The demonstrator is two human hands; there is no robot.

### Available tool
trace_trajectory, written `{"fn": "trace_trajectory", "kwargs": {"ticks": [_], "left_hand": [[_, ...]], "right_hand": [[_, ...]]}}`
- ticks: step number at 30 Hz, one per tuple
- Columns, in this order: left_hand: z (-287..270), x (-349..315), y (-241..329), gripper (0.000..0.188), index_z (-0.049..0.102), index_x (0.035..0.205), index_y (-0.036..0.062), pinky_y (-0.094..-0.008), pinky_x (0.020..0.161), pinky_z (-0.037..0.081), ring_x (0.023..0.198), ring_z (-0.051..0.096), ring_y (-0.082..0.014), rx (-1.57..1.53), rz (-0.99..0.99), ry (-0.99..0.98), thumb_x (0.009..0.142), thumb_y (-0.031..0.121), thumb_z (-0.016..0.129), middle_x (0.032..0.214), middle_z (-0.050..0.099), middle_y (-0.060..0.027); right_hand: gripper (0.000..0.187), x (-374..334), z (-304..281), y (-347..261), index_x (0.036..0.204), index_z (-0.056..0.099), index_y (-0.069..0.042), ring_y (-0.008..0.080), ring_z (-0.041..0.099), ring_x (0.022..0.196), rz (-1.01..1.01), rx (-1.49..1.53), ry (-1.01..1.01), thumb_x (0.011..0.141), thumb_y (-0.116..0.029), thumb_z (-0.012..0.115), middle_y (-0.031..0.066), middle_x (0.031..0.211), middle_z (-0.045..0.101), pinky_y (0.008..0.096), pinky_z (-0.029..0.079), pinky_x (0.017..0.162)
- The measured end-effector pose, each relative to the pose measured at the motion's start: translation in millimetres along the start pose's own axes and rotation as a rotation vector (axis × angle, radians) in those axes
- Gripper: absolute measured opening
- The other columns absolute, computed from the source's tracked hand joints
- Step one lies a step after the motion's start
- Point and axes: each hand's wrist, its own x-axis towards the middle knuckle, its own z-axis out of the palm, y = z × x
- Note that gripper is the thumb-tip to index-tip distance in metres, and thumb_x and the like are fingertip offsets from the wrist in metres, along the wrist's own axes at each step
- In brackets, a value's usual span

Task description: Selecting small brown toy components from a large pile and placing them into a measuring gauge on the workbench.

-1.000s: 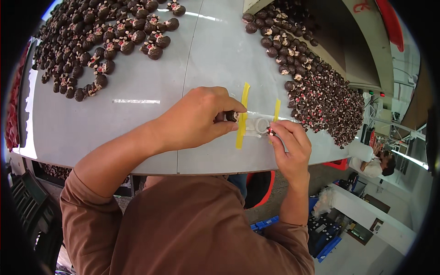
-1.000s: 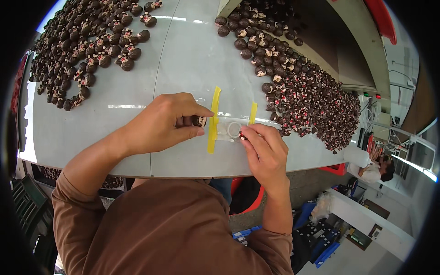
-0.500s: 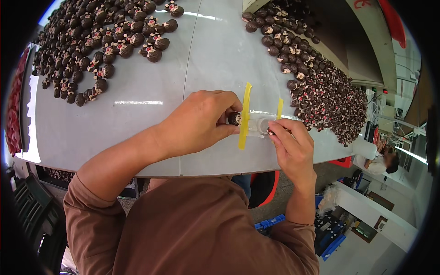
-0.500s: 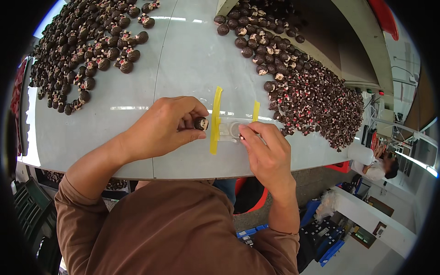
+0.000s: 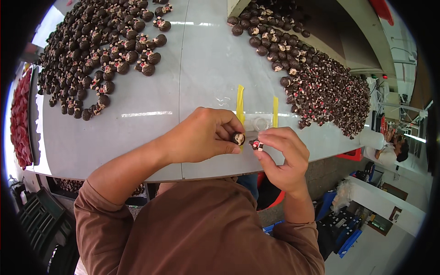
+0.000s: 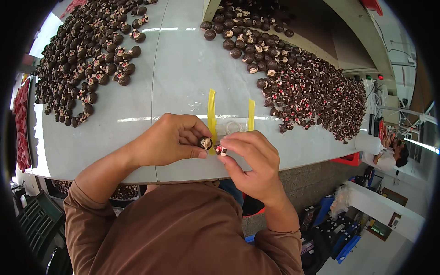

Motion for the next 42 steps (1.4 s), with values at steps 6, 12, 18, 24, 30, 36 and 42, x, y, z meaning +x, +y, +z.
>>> {"fn": "trace_trajectory", "kwargs": {"ticks": [6, 12, 18, 24, 30, 36, 42], "left_hand": [[-0.4, 1.0, -3.2, 0.033, 0.070, 0.122, -0.0067, -0.0309, 0.093, 0.062, 0.101, 0.075, -0.0154, 0.051, 0.016, -0.034, 0.091, -0.002, 0.080, 0.109, 0.078, -0.0133], [-0.5, 0.6, -4.3, 0.034, 0.071, 0.123, -0.0062, -0.0308, 0.092, 0.062, 0.099, 0.075, -0.0148, 0.069, 0.022, -0.037, 0.091, -0.001, 0.080, 0.109, 0.078, -0.0127], [-1.8, 1.1, -5.5, 0.034, 0.071, 0.122, -0.0054, -0.0307, 0.090, 0.063, 0.099, 0.075, -0.0148, 0.107, 0.027, -0.026, 0.090, 0.000, 0.081, 0.109, 0.079, -0.0134], [2.1, 0.0, -5.5, 0.039, 0.072, 0.121, -0.0028, -0.0314, 0.082, 0.064, 0.092, 0.077, -0.0193, 0.297, 0.206, 0.055, 0.085, 0.002, 0.086, 0.103, 0.077, -0.0126], [9.0, -3.7, 8.6, 0.046, 0.073, 0.122, 0.0040, -0.0313, 0.076, 0.063, 0.077, 0.071, -0.0199, 0.396, 0.283, 0.085, 0.080, 0.006, 0.090, 0.093, 0.070, -0.0086], [9.5, 3.6, -9.0, 0.046, 0.075, 0.108, 0.0051, -0.0351, 0.061, 0.054, 0.065, 0.062, -0.0181, 0.506, 0.489, 0.108, 0.071, 0.019, 0.098, 0.082, 0.062, -0.0054], [3.0, 3.6, -7.7, 0.044, 0.063, 0.078, 0.0050, -0.0355, 0.054, 0.044, 0.060, 0.054, -0.0256, 0.842, 0.702, 0.396, 0.056, 0.018, 0.098, 0.071, 0.055, -0.0069]], "right_hand": [[0.034, 2.6, 12.7, 3.3, 0.105, 0.074, -0.003, 0.0287, 0.071, 0.087, -0.043, -0.024, 0.027, 0.074, 0.004, 0.084, 0.0099, 0.102, 0.074, 0.0374, 0.057, 0.074], [0.034, 4.3, 14.7, 5.2, 0.105, 0.074, -0.004, 0.0286, 0.070, 0.086, -0.060, -0.054, 0.024, 0.074, 0.004, 0.085, 0.0094, 0.101, 0.074, 0.0374, 0.057, 0.073], [0.033, 2.4, 13.0, 3.9, 0.104, 0.074, -0.001, 0.0302, 0.070, 0.089, -0.071, -0.067, -0.014, 0.074, 0.006, 0.083, 0.0131, 0.102, 0.074, 0.0381, 0.057, 0.076], [0.030, -0.1, 12.6, 6.5, 0.103, 0.075, -0.001, 0.0290, 0.070, 0.087, -0.018, -0.047, -0.056, 0.075, 0.002, 0.085, 0.0122, 0.101, 0.073, 0.0369, 0.057, 0.075], [0.036, -10.9, 18.1, 12.3, 0.110, 0.069, -0.001, 0.0257, 0.074, 0.082, 0.159, 0.147, 0.017, 0.080, -0.003, 0.088, 0.0126, 0.101, 0.075, 0.0354, 0.060, 0.075], [0.037, -27.2, 10.7, 18.0, 0.117, 0.062, 0.003, 0.0178, 0.074, 0.095, 0.203, 0.136, 0.062, 0.090, -0.007, 0.084, 0.0143, 0.105, 0.077, 0.0309, 0.058, 0.083], [0.018, -73.4, -14.7, 61.8, 0.111, 0.066, 0.002, 0.0083, 0.063, 0.081, 0.425, -0.075, 0.458, 0.095, -0.002, 0.075, 0.0034, 0.093, 0.072, 0.0249, 0.052, 0.075]]}}
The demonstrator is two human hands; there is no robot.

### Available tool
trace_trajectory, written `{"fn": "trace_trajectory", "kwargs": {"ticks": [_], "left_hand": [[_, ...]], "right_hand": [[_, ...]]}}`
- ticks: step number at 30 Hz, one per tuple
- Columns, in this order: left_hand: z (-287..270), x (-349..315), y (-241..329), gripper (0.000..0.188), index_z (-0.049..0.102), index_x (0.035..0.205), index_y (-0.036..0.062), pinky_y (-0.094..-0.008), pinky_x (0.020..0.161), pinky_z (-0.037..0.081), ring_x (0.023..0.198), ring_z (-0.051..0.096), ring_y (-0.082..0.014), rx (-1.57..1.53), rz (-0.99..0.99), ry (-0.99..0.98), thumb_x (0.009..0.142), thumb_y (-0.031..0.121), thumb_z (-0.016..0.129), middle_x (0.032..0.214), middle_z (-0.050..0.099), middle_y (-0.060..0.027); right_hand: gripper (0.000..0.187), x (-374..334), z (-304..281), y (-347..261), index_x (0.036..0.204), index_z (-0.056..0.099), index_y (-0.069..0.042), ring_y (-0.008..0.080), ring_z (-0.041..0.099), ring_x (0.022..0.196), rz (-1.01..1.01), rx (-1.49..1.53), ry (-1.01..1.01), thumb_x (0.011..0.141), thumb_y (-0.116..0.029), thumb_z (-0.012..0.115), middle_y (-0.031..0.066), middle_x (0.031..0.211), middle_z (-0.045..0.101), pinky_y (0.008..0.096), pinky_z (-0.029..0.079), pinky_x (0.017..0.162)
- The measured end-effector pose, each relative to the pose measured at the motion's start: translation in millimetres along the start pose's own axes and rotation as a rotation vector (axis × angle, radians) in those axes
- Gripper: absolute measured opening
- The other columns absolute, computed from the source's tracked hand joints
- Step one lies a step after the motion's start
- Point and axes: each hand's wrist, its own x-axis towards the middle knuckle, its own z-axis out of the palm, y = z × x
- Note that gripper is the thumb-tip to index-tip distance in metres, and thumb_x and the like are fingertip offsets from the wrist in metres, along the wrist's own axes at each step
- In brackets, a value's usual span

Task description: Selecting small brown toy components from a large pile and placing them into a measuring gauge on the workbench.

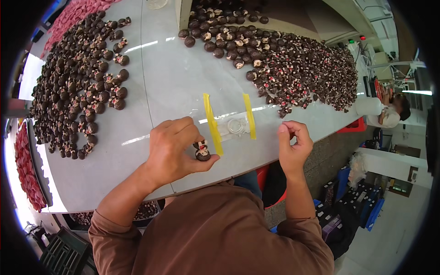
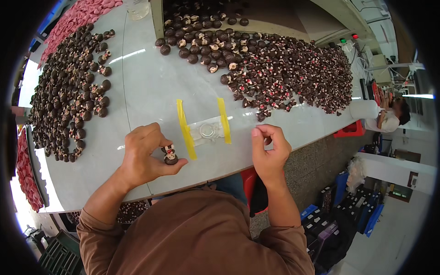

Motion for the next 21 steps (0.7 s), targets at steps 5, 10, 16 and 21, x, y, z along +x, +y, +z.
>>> {"fn": "trace_trajectory", "kwargs": {"ticks": [5, 10, 16, 21], "left_hand": [[-3.4, 4.0, -6.2, 0.042, 0.061, 0.076, 0.0063, -0.0374, 0.052, 0.044, 0.058, 0.054, -0.0259, 0.026, -0.093, 0.031, 0.058, 0.018, 0.096, 0.070, 0.055, -0.0062], [-20.3, 2.1, -11.1, 0.044, 0.059, 0.077, 0.0049, -0.0335, 0.053, 0.040, 0.058, 0.047, -0.0183, 0.059, -0.258, 0.145, 0.062, 0.019, 0.098, 0.068, 0.051, -0.0049], [-99.7, 29.2, -32.3, 0.047, 0.071, 0.097, 0.0026, -0.0345, 0.065, 0.044, 0.073, 0.050, -0.0177, 0.415, -0.560, 0.555, 0.076, 0.038, 0.094, 0.085, 0.056, -0.0049], [-182.3, -2.5, -89.5, 0.060, 0.076, 0.116, 0.0087, -0.0486, 0.100, 0.047, 0.120, 0.062, -0.0355, 1.121, -0.786, 0.568, 0.085, 0.060, 0.080, 0.123, 0.067, -0.0143]], "right_hand": [[0.016, 14.9, -10.8, 29.9, 0.110, 0.070, 0.000, 0.0078, 0.057, 0.077, 0.157, -0.161, 0.196, 0.095, -0.002, 0.074, 0.0017, 0.091, 0.067, 0.0256, 0.047, 0.068], [0.026, 28.7, -0.2, 20.5, 0.114, 0.071, -0.002, 0.0165, 0.062, 0.082, -0.163, -0.313, 0.097, 0.088, 0.001, 0.077, 0.0082, 0.095, 0.064, 0.0297, 0.050, 0.069], [0.031, 27.1, -12.3, 24.6, 0.115, 0.073, -0.005, 0.0188, 0.057, 0.073, -0.109, -0.295, 0.033, 0.085, -0.003, 0.082, 0.0056, 0.092, 0.061, 0.0315, 0.047, 0.064], [0.025, 24.7, -4.7, 33.7, 0.099, 0.072, -0.005, 0.0224, 0.062, 0.075, -0.001, -0.411, 0.146, 0.087, -0.022, 0.085, 0.0066, 0.088, 0.065, 0.0386, 0.051, 0.067]]}}
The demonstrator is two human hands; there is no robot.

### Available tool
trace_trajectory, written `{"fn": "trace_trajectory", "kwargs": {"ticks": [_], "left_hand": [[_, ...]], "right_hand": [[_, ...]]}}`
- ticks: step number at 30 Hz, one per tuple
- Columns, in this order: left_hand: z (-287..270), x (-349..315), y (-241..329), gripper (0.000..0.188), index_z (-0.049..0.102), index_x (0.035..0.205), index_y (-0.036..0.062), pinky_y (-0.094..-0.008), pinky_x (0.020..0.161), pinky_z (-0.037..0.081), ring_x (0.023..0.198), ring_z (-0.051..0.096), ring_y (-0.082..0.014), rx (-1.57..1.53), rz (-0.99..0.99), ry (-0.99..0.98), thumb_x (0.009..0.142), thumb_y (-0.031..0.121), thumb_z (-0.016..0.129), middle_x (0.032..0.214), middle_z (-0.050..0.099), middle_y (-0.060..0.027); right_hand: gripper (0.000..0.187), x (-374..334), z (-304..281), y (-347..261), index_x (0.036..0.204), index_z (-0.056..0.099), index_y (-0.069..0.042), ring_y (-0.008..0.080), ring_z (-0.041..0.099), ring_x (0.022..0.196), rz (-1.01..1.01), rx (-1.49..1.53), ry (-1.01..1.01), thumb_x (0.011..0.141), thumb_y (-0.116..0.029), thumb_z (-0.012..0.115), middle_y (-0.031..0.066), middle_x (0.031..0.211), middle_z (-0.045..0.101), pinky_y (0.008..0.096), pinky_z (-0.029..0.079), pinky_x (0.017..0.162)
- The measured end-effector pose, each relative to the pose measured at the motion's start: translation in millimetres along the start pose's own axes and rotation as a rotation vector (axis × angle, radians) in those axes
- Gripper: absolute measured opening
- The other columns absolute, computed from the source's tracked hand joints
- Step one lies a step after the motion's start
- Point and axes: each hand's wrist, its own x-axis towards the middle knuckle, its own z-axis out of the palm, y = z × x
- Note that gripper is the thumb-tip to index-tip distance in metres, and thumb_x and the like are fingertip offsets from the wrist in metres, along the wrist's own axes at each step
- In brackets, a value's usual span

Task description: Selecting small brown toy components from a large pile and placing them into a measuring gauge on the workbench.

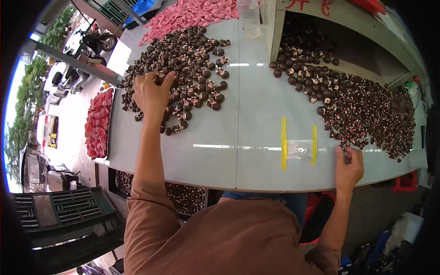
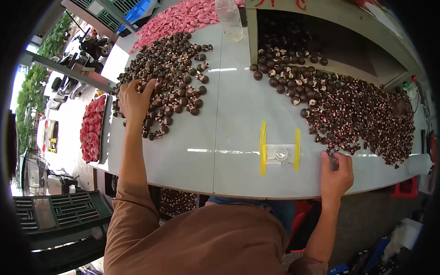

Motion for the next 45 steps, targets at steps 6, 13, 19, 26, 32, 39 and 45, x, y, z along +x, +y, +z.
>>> {"fn": "trace_trajectory", "kwargs": {"ticks": [6, 13, 19, 26, 32, 39, 45], "left_hand": [[20.9, 18.1, -72.7, 0.074, 0.074, 0.127, 0.0167, -0.0508, 0.107, 0.043, 0.130, 0.056, -0.0332, 0.220, -0.101, -0.068, 0.089, 0.079, 0.061, 0.133, 0.063, -0.0114], [30.8, 16.6, -42.3, 0.075, 0.065, 0.143, 0.0153, -0.0547, 0.118, 0.033, 0.142, 0.047, -0.0338, 0.175, -0.110, 0.023, 0.094, 0.072, 0.059, 0.148, 0.056, -0.0148], [1.2, -53.1, 155.9, 0.045, 0.067, 0.127, 0.0053, -0.0420, 0.077, 0.056, 0.085, 0.070, -0.0273, -0.690, 0.551, -0.302, 0.090, 0.025, 0.082, 0.108, 0.071, -0.0134], [29.9, -125.2, 273.7, 0.036, 0.064, 0.115, 0.0046, -0.0471, 0.079, 0.061, 0.093, 0.073, -0.0377, -0.592, 0.953, -0.638, 0.090, 0.025, 0.079, 0.111, 0.067, -0.0174], [19.5, -129.7, 283.4, 0.034, 0.064, 0.114, 0.0043, -0.0458, 0.075, 0.061, 0.090, 0.074, -0.0373, -0.509, 0.988, -0.608, 0.090, 0.023, 0.079, 0.105, 0.068, -0.0174], [-9.0, -111.9, 204.3, 0.037, 0.068, 0.121, -0.0011, -0.0350, 0.076, 0.058, 0.087, 0.073, -0.0226, -0.963, 0.685, -0.760, 0.088, 0.006, 0.082, 0.105, 0.074, -0.0146], [-20.7, -125.3, 134.0, 0.034, 0.069, 0.119, -0.0033, -0.0284, 0.077, 0.057, 0.084, 0.067, -0.0109, -1.038, 0.400, -1.167, 0.089, 0.006, 0.083, 0.096, 0.072, -0.0077]], "right_hand": [[0.024, 8.4, 11.5, -25.2, 0.089, 0.069, -0.008, 0.0247, 0.064, 0.074, 0.034, -0.050, 0.012, 0.087, -0.027, 0.084, 0.0060, 0.084, 0.064, 0.0394, 0.051, 0.066], [0.032, 3.6, 13.1, -22.8, 0.104, 0.063, -0.003, 0.0219, 0.063, 0.076, -0.196, 0.186, 0.029, 0.084, -0.010, 0.087, 0.0089, 0.092, 0.065, 0.0349, 0.051, 0.064], [0.026, -14.7, 11.3, -11.2, 0.109, 0.064, -0.002, 0.0122, 0.067, 0.088, 0.160, 0.623, -0.126, 0.090, 0.000, 0.081, 0.0066, 0.114, 0.067, 0.0280, 0.055, 0.071], [0.033, -7.3, 16.8, -10.5, 0.117, 0.067, 0.000, 0.0158, 0.069, 0.105, 0.007, 0.765, -0.182, 0.087, 0.011, 0.076, 0.0094, 0.119, 0.065, 0.0285, 0.059, 0.085], [0.033, -6.8, 11.7, -16.7, 0.117, 0.071, 0.001, 0.0164, 0.070, 0.098, -0.009, 0.724, -0.182, 0.086, 0.012, 0.075, 0.0096, 0.114, 0.066, 0.0283, 0.060, 0.083], [0.030, -8.5, 9.9, -11.9, 0.118, 0.071, 0.003, 0.0145, 0.070, 0.094, 0.021, 0.744, -0.237, 0.088, 0.011, 0.075, 0.0078, 0.112, 0.066, 0.0280, 0.060, 0.082], [0.031, -5.5, 5.9, -15.6, 0.119, 0.071, 0.003, 0.0153, 0.070, 0.098, -0.016, 0.705, -0.269, 0.090, 0.013, 0.072, 0.0093, 0.114, 0.067, 0.0296, 0.060, 0.083]]}}
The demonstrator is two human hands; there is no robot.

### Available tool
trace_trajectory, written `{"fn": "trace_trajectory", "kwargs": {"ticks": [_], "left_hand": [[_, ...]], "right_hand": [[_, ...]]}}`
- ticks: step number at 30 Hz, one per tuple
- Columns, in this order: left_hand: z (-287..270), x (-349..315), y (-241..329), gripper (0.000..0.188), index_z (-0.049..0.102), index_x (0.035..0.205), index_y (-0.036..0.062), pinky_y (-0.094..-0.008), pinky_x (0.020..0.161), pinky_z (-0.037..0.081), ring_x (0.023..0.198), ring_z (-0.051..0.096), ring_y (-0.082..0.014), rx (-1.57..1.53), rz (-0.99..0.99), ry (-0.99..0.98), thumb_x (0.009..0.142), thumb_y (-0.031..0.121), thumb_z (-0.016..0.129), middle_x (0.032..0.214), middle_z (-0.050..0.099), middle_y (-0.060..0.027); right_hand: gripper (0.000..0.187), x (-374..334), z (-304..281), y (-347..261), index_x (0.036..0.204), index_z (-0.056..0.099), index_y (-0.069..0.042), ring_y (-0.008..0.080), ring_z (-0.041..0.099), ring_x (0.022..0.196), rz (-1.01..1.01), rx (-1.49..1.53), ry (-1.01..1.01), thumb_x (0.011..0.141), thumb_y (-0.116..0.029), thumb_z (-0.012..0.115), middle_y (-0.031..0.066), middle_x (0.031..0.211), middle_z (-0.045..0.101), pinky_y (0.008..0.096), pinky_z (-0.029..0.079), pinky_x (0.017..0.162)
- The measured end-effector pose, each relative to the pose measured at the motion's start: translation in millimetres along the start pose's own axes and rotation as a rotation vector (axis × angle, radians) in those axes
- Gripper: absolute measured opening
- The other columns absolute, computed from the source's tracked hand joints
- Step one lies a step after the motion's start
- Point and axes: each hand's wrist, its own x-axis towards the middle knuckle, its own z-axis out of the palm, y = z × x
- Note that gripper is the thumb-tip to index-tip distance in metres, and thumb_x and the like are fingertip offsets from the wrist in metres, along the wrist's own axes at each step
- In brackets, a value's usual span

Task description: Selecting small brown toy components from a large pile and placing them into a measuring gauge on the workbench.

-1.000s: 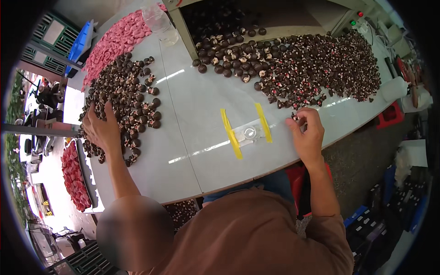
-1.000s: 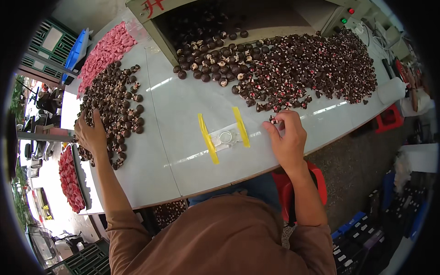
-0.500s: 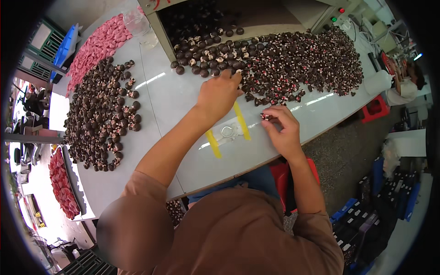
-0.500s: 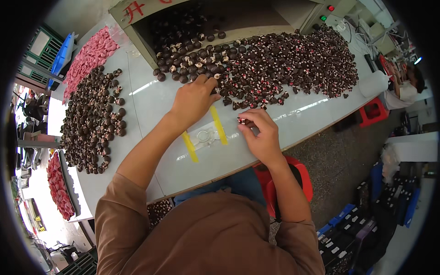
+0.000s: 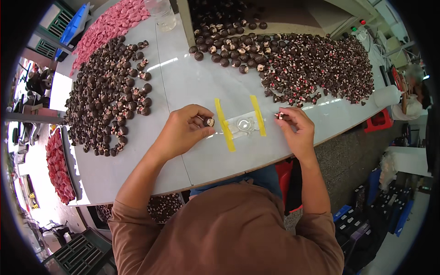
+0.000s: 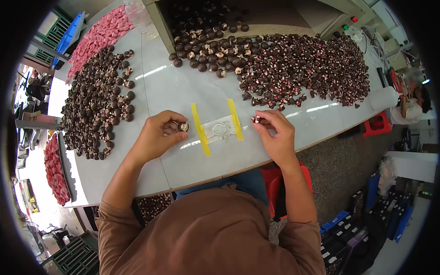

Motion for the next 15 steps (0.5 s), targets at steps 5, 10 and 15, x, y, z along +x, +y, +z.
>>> {"fn": "trace_trajectory", "kwargs": {"ticks": [5, 10, 15], "left_hand": [[4.9, -11.3, -13.5, 0.032, 0.069, 0.116, -0.0038, -0.0290, 0.076, 0.058, 0.081, 0.066, -0.0127, -0.183, -0.032, -0.054, 0.089, 0.007, 0.083, 0.093, 0.071, -0.0094], [1.3, -15.8, -13.0, 0.030, 0.068, 0.119, -0.0032, -0.0263, 0.078, 0.057, 0.085, 0.064, -0.0087, -0.207, -0.024, -0.120, 0.092, 0.004, 0.080, 0.094, 0.070, -0.0050], [1.9, -21.4, -13.9, 0.030, 0.068, 0.120, -0.0032, -0.0297, 0.079, 0.058, 0.086, 0.067, -0.0132, -0.249, 0.020, -0.065, 0.092, 0.004, 0.079, 0.096, 0.070, -0.0082]], "right_hand": [[0.034, 3.2, 4.5, -32.3, 0.118, 0.073, 0.002, 0.0177, 0.070, 0.096, -0.088, -0.101, -0.159, 0.086, 0.013, 0.074, 0.0118, 0.118, 0.069, 0.0301, 0.060, 0.082], [0.037, 13.6, 14.8, -54.3, 0.116, 0.075, 0.000, 0.0215, 0.070, 0.094, -0.277, -0.330, -0.298, 0.081, 0.013, 0.077, 0.0137, 0.113, 0.071, 0.0321, 0.059, 0.080], [0.035, 22.8, 28.4, -66.2, 0.114, 0.074, 0.000, 0.0277, 0.071, 0.093, -0.371, -0.478, -0.374, 0.080, 0.010, 0.078, 0.0149, 0.109, 0.071, 0.0354, 0.058, 0.080]]}}
